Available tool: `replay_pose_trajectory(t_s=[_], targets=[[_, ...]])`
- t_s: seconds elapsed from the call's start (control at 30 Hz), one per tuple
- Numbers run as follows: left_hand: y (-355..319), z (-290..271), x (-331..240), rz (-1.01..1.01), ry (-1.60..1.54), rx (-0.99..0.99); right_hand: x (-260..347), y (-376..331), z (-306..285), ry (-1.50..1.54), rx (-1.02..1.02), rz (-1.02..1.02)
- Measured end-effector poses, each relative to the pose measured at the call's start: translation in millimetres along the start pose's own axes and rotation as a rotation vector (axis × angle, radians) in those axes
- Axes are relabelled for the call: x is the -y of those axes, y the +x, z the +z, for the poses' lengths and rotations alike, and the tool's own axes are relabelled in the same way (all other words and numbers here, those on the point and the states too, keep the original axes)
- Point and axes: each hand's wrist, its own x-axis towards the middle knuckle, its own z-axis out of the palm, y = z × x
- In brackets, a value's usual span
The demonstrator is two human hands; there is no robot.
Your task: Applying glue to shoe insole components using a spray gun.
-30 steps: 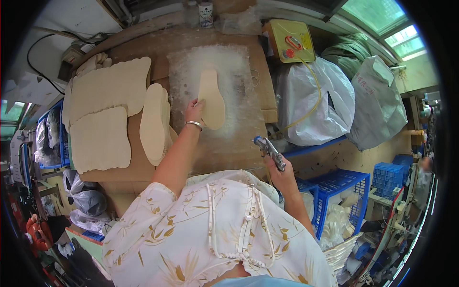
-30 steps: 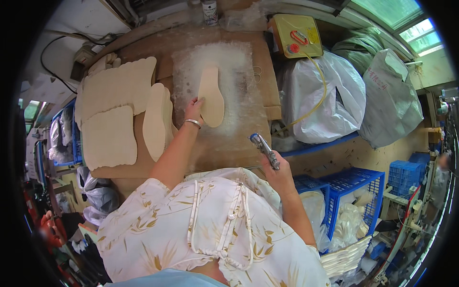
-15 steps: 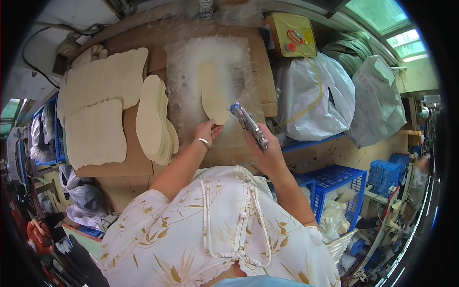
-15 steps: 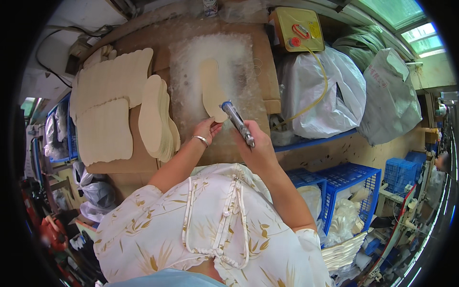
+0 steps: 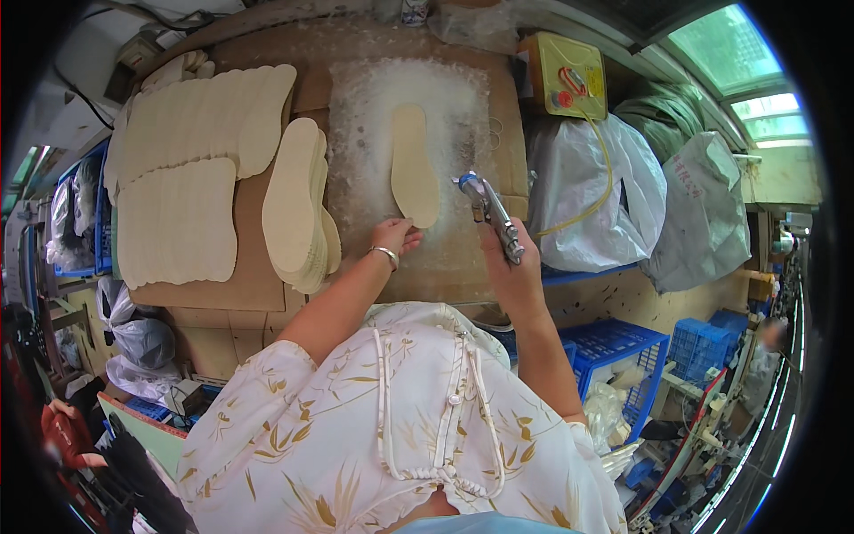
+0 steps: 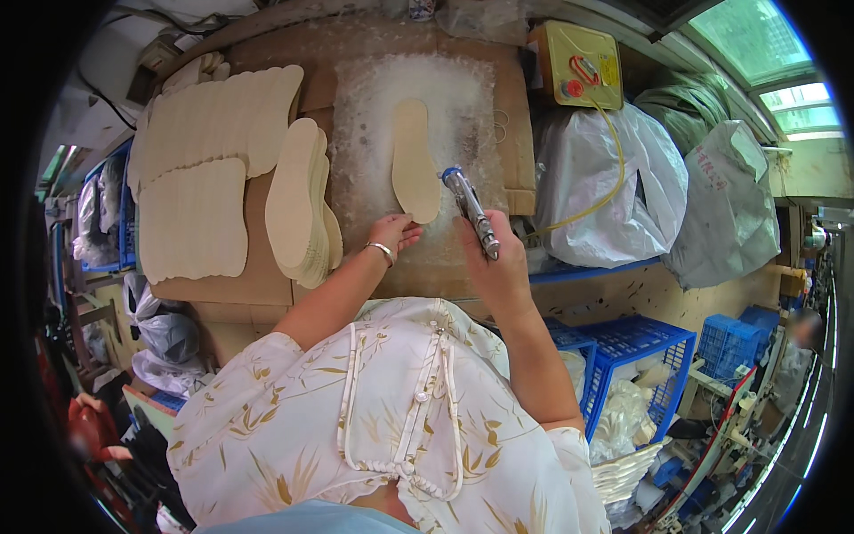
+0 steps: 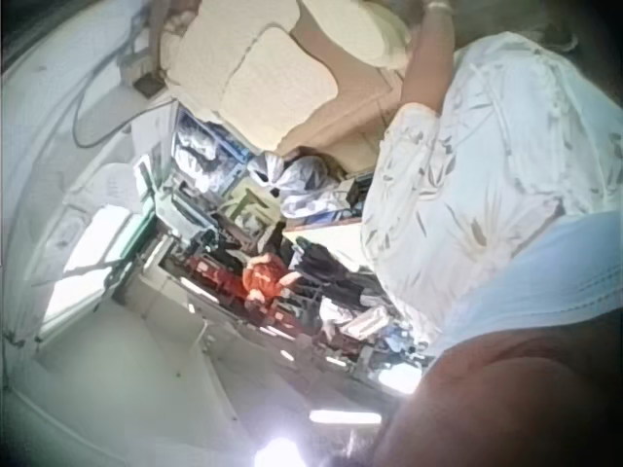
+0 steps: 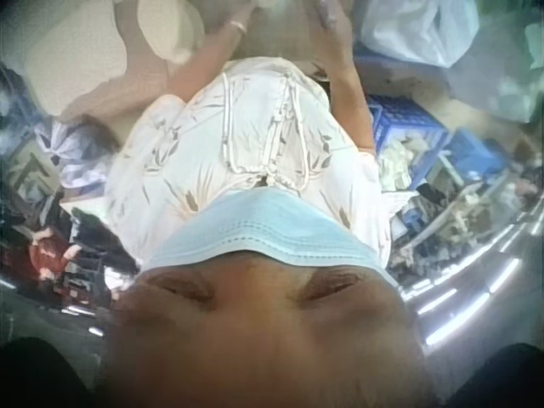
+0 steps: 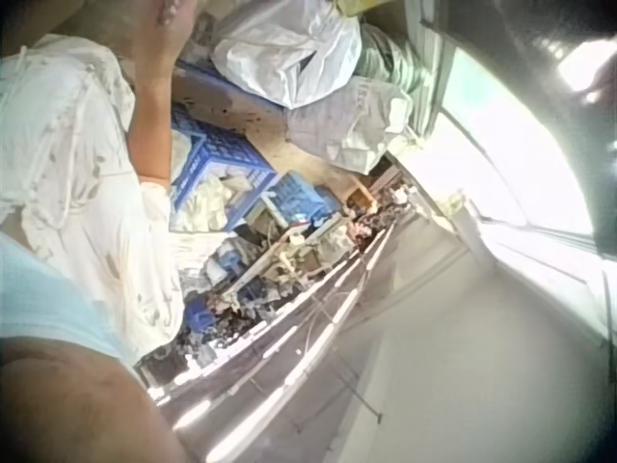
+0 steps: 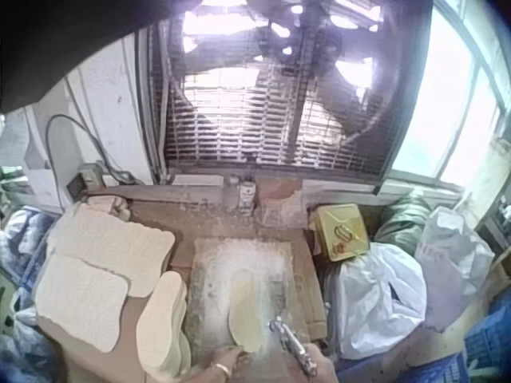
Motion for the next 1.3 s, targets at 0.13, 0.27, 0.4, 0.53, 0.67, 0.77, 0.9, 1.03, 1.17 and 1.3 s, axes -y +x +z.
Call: replay_pose_trajectory(t_s=[0.13, 0.27, 0.4, 0.53, 0.67, 0.77, 0.9, 1.03, 1.17, 1.3], targets=[[0.1, -0.3, -0.5, -0.002, 0.001, -0.009, 1.7, -0.9, 0.5, 0.042, 0.005, 0.036], [1.3, -1.2, 0.5, -0.002, -0.010, -0.003, 2.6, -2.6, -4.5, -0.009, -0.006, 0.065], [1.1, -0.3, 1.2, 0.010, 0.001, -0.006, 3.3, -12.7, -4.1, -0.011, 0.069, 0.033], [1.5, 0.5, 0.9, 0.012, 0.008, -0.011, 4.3, -13.1, -4.7, -0.019, 0.030, 0.069], [3.5, 0.5, 2.3, 0.013, 0.019, -0.031, 4.4, -15.8, -4.2, 0.006, 0.060, 0.019], [3.4, 0.6, 2.2, 0.015, 0.030, -0.029, 1.3, -11.2, -7.5, -0.018, 0.034, 0.100], [5.8, 0.1, 3.5, 0.011, 0.024, -0.029, -0.2, -18.2, -8.6, -0.051, 0.047, 0.022], [5.1, 0.7, 3.5, 0.015, 0.022, -0.044, -2.8, -11.3, -6.7, 0.012, 0.039, 0.036], [4.1, 2.4, 2.2, 0.003, 0.029, -0.041, -4.2, -13.8, -8.0, -0.024, 0.033, 0.031], [3.2, 2.9, 1.6, 0.010, 0.024, -0.059, -10.2, -17.8, -5.2, 0.022, 0.035, 0.038]])
